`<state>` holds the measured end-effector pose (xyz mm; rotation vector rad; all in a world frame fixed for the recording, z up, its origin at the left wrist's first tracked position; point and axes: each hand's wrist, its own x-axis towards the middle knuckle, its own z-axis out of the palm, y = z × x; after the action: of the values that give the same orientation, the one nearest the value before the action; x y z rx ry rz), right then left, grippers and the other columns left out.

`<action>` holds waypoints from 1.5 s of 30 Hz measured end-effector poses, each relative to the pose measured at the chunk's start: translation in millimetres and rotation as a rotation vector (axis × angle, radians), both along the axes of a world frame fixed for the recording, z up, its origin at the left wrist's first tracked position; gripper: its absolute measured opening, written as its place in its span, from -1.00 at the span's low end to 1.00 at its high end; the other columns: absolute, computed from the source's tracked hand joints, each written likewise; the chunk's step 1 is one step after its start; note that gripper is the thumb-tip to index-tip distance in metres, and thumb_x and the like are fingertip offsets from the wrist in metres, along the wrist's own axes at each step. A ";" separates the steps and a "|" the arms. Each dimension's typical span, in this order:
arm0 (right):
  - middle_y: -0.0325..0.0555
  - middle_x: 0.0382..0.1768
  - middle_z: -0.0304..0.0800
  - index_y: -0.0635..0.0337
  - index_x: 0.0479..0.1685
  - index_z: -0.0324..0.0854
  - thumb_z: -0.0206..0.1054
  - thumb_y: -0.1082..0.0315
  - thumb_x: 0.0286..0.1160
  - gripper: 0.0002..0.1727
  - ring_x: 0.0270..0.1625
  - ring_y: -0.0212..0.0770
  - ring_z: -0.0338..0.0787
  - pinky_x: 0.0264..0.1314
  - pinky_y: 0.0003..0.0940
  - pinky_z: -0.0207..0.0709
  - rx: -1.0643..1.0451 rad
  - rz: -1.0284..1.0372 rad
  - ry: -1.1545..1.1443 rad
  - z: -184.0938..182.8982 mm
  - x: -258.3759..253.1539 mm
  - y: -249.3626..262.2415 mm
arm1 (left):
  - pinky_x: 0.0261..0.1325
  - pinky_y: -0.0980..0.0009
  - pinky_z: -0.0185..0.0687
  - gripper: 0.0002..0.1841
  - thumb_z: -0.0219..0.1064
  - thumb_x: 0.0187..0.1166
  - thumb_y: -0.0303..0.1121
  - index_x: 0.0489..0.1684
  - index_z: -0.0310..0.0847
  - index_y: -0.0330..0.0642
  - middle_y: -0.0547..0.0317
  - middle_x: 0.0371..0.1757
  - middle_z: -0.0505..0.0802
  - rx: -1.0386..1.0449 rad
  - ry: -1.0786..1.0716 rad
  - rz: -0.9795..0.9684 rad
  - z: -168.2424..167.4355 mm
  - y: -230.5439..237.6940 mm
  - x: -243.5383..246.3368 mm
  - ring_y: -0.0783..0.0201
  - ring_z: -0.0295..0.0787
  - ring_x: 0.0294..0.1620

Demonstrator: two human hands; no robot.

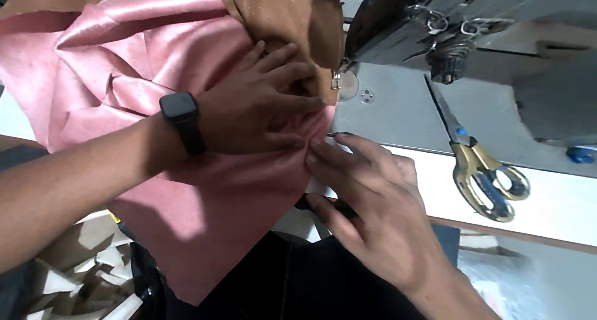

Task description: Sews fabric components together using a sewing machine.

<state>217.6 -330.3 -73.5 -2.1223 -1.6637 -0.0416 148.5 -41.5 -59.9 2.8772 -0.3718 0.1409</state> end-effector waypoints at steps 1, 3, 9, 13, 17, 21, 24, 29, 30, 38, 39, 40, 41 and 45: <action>-0.48 0.63 0.54 -0.26 0.42 0.73 0.26 -0.07 0.57 -0.53 0.77 -0.15 0.30 0.57 0.10 0.25 0.002 -0.006 0.003 0.2 -0.2 0.0 | 0.79 -0.49 -0.22 -0.31 0.12 0.44 0.50 0.60 0.51 0.61 0.17 0.83 0.36 0.002 -0.001 -0.002 -0.2 -0.3 0.8 -0.21 -0.06 0.90; -0.47 0.63 0.54 -0.27 0.38 0.75 0.27 -0.08 0.55 -0.54 0.76 -0.15 0.31 0.55 0.11 0.27 0.004 -0.019 0.013 -0.2 -0.2 1.5 | 0.79 -0.50 -0.23 -0.32 0.12 0.45 0.49 0.60 0.50 0.63 0.17 0.83 0.35 0.002 -0.002 -0.003 -0.6 -0.1 2.0 -0.22 -0.08 0.90; -0.47 0.61 0.56 -0.26 0.32 0.78 0.30 -0.11 0.51 -0.55 0.73 -0.17 0.35 0.51 0.10 0.29 0.008 -0.028 0.015 -0.2 0.9 4.4 | 0.78 -0.52 -0.23 -0.32 0.10 0.46 0.50 0.60 0.50 0.63 0.16 0.84 0.33 0.019 0.006 0.001 -0.1 2.0 5.5 -0.18 -0.08 0.91; -0.44 0.61 0.56 -0.23 0.32 0.77 0.29 -0.10 0.51 -0.54 0.72 -0.16 0.37 0.51 0.10 0.32 0.020 -0.026 0.018 -0.1 1.4 5.2 | 0.78 -0.52 -0.22 -0.31 0.09 0.45 0.52 0.59 0.51 0.61 0.18 0.83 0.34 0.018 0.004 0.006 -0.3 3.3 6.8 -0.16 -0.06 0.91; -0.42 0.62 0.56 -0.20 0.33 0.78 0.29 -0.08 0.53 -0.54 0.71 -0.17 0.39 0.52 0.08 0.33 0.027 -0.042 0.041 0.6 1.6 6.3 | 0.75 -0.55 -0.21 -0.32 0.08 0.46 0.51 0.58 0.53 0.61 0.18 0.83 0.36 0.024 0.005 0.014 1.0 3.0 7.6 -0.17 -0.04 0.90; -0.39 0.54 0.65 -0.12 0.20 0.85 0.28 0.12 0.59 -0.67 0.64 -0.15 0.51 0.53 0.06 0.44 0.091 -0.100 0.088 -0.3 1.6 6.6 | 0.76 -0.55 -0.23 -0.33 0.09 0.46 0.51 0.56 0.55 0.60 0.18 0.84 0.35 0.018 0.006 0.046 -0.1 0.4 8.5 -0.20 -0.06 0.90; -0.33 0.50 0.70 -0.07 0.15 0.88 0.26 0.23 0.62 -0.69 0.60 -0.12 0.57 0.54 0.03 0.49 0.126 -0.130 0.106 0.1 0.7 7.4 | 0.75 -0.56 -0.23 -0.34 0.09 0.48 0.49 0.57 0.55 0.59 0.17 0.83 0.36 0.013 -0.003 0.058 -1.8 -2.4 7.8 -0.20 -0.05 0.90; -0.32 0.47 0.72 -0.04 0.15 0.88 0.28 0.25 0.61 -0.70 0.57 -0.13 0.59 0.51 -0.03 0.52 0.152 -0.142 0.112 0.5 0.4 8.1 | 0.76 -0.55 -0.25 -0.31 0.06 0.49 0.49 0.58 0.55 0.54 0.19 0.83 0.36 0.023 0.010 0.066 -0.1 -3.4 9.7 -0.18 -0.07 0.91; -0.32 0.48 0.72 -0.03 0.15 0.88 0.28 0.26 0.61 -0.70 0.57 -0.13 0.59 0.51 -0.03 0.52 0.154 -0.143 0.113 0.6 0.4 8.2 | 0.75 -0.55 -0.24 -0.31 0.06 0.48 0.50 0.58 0.55 0.54 0.19 0.83 0.36 0.027 0.010 0.065 0.4 -3.1 10.1 -0.18 -0.07 0.91; -0.30 0.48 0.71 -0.02 0.21 0.86 0.30 0.27 0.61 -0.68 0.54 -0.17 0.61 0.50 -0.12 0.55 0.160 -0.155 0.091 1.0 -0.1 8.4 | 0.74 -0.51 -0.16 -0.34 0.07 0.50 0.46 0.53 0.59 0.50 0.22 0.79 0.42 0.029 -0.033 0.064 -2.1 -1.6 14.2 -0.14 0.01 0.89; -0.31 0.49 0.70 -0.02 0.22 0.86 0.29 0.27 0.61 -0.68 0.54 -0.18 0.61 0.50 -0.13 0.54 0.158 -0.157 0.087 1.3 -0.2 8.6 | 0.75 -0.50 -0.15 -0.35 0.08 0.51 0.45 0.52 0.61 0.49 0.22 0.79 0.42 0.026 -0.037 0.065 -2.2 -1.5 14.5 -0.14 0.01 0.89; -0.31 0.49 0.70 -0.03 0.24 0.85 0.29 0.25 0.62 -0.67 0.55 -0.18 0.60 0.52 -0.13 0.53 0.152 -0.158 0.082 1.3 -0.2 8.7 | 0.75 -0.50 -0.16 -0.36 0.08 0.52 0.45 0.52 0.61 0.49 0.22 0.79 0.42 0.026 -0.039 0.066 -2.3 -1.1 14.7 -0.13 0.01 0.89; -0.31 0.50 0.69 -0.03 0.26 0.84 0.28 0.24 0.62 -0.65 0.56 -0.18 0.59 0.53 -0.13 0.51 0.144 -0.157 0.078 1.2 -0.1 8.8 | 0.75 -0.50 -0.15 -0.36 0.07 0.53 0.45 0.53 0.60 0.49 0.22 0.80 0.41 0.030 -0.038 0.068 -2.1 -0.6 14.8 -0.13 0.00 0.89; -0.29 0.52 0.67 -0.02 0.23 0.84 0.31 0.19 0.59 -0.66 0.60 -0.14 0.55 0.58 -0.10 0.49 0.166 -0.107 0.111 0.6 2.1 4.6 | 0.78 -0.48 -0.22 -0.34 0.04 0.50 0.50 0.54 0.59 0.56 0.33 0.82 0.38 0.031 -0.012 0.101 -2.2 -1.0 16.2 -0.02 -0.07 0.93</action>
<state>219.6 -325.7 -72.8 -2.0477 -1.4324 -0.0902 164.8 -42.4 -62.0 2.9278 -0.2329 0.1711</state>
